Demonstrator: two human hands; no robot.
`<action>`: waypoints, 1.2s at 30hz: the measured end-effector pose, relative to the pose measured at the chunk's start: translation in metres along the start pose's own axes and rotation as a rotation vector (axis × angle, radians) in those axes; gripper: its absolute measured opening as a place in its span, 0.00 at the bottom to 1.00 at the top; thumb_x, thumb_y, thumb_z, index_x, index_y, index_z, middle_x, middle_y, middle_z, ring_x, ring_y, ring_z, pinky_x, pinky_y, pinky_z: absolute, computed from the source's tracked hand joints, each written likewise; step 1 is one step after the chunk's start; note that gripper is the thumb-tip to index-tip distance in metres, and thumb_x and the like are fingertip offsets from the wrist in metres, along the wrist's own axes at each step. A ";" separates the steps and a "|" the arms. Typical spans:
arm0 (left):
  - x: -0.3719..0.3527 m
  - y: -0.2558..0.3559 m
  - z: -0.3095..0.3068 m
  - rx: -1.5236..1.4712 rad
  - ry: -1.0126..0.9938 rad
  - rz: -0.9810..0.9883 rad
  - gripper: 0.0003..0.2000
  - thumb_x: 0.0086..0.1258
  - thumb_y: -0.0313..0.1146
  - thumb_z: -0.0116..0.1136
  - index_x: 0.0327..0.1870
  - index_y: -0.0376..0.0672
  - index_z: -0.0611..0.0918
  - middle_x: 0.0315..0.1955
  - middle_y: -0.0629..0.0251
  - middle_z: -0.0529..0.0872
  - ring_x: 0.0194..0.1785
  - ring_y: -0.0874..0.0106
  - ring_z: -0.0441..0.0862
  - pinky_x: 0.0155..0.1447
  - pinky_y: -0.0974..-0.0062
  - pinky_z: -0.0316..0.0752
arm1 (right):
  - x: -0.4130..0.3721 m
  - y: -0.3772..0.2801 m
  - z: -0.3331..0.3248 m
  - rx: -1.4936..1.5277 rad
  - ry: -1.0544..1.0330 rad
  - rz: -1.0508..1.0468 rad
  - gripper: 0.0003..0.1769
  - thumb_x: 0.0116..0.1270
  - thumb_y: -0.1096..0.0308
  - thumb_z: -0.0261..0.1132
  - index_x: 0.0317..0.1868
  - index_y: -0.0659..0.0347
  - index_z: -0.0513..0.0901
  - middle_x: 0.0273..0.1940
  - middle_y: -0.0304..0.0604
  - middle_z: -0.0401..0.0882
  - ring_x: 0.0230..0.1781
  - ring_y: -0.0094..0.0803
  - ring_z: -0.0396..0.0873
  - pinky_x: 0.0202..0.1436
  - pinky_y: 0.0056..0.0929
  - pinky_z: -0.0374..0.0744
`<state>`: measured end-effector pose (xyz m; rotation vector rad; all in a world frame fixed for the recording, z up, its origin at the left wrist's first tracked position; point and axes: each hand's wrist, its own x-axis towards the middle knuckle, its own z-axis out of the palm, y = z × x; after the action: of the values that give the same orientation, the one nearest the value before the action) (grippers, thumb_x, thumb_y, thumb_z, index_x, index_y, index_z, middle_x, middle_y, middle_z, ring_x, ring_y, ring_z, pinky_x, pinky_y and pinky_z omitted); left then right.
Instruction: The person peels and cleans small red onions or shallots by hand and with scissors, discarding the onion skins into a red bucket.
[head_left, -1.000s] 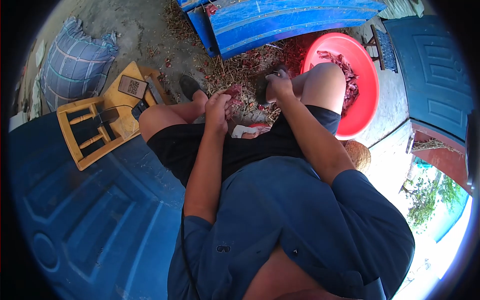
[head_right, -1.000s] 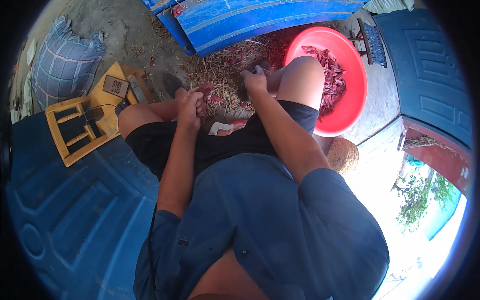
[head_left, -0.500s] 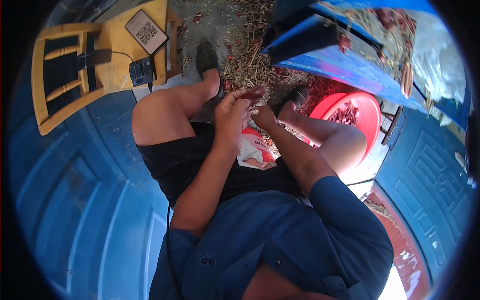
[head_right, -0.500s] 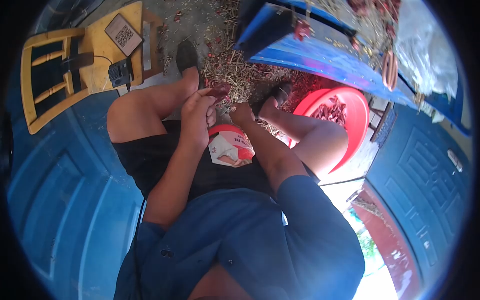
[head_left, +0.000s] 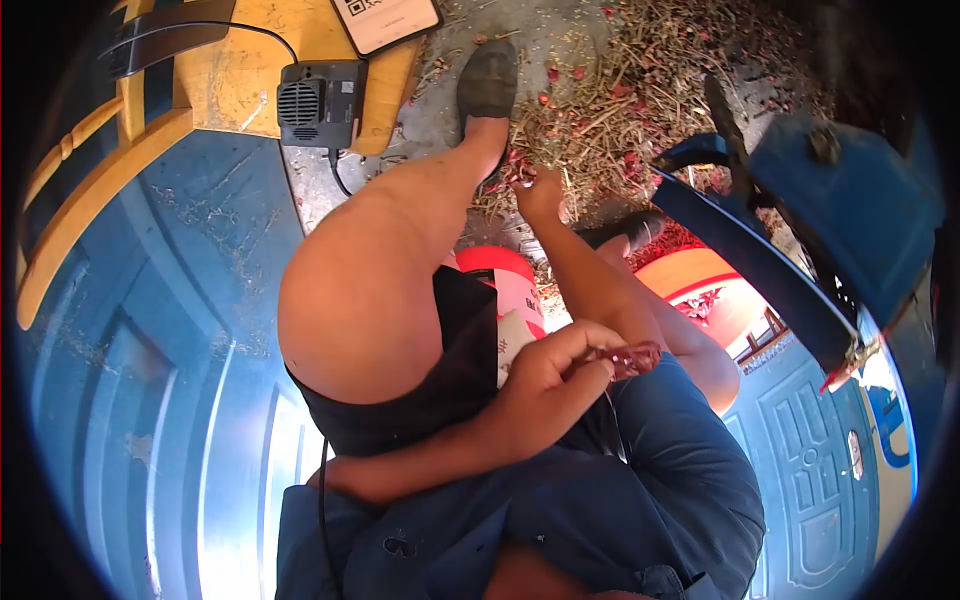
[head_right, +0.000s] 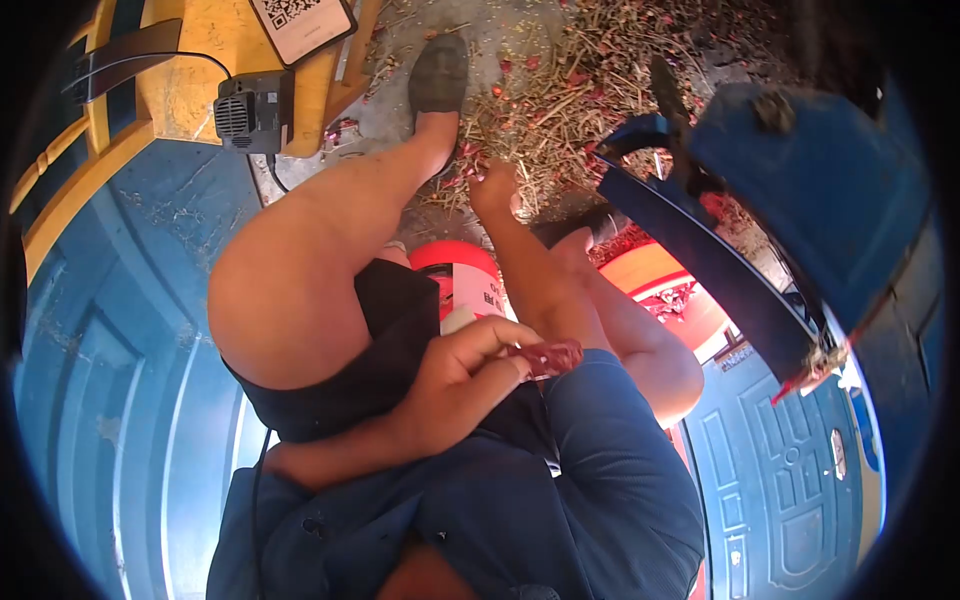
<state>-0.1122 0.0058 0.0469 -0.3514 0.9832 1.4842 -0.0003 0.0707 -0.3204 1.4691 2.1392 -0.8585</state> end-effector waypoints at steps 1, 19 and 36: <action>0.000 -0.003 0.001 -0.098 -0.002 -0.047 0.10 0.74 0.22 0.52 0.52 0.35 0.80 0.39 0.70 0.84 0.37 0.87 0.75 0.43 0.85 0.71 | 0.004 0.007 0.006 -0.045 -0.029 -0.029 0.25 0.53 0.61 0.78 0.52 0.54 0.84 0.53 0.53 0.78 0.52 0.55 0.81 0.56 0.46 0.78; -0.028 0.004 0.020 -0.087 -0.039 -0.032 0.09 0.73 0.24 0.52 0.50 0.34 0.79 0.23 0.76 0.73 0.23 0.86 0.65 0.28 0.84 0.62 | -0.124 0.013 -0.299 0.361 -0.158 -0.067 0.20 0.67 0.66 0.71 0.57 0.63 0.84 0.36 0.44 0.87 0.35 0.22 0.84 0.40 0.22 0.80; -0.021 -0.096 0.014 0.336 -0.105 0.081 0.08 0.71 0.26 0.54 0.47 0.38 0.80 0.25 0.74 0.77 0.23 0.85 0.70 0.25 0.85 0.64 | -0.283 0.050 -0.335 1.005 -0.091 -0.407 0.15 0.66 0.66 0.73 0.49 0.63 0.85 0.67 0.46 0.74 0.43 0.26 0.83 0.43 0.25 0.81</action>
<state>-0.0144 -0.0099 0.0354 0.0079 1.1499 1.3650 0.1538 0.1197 0.0903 1.2992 2.0274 -2.3296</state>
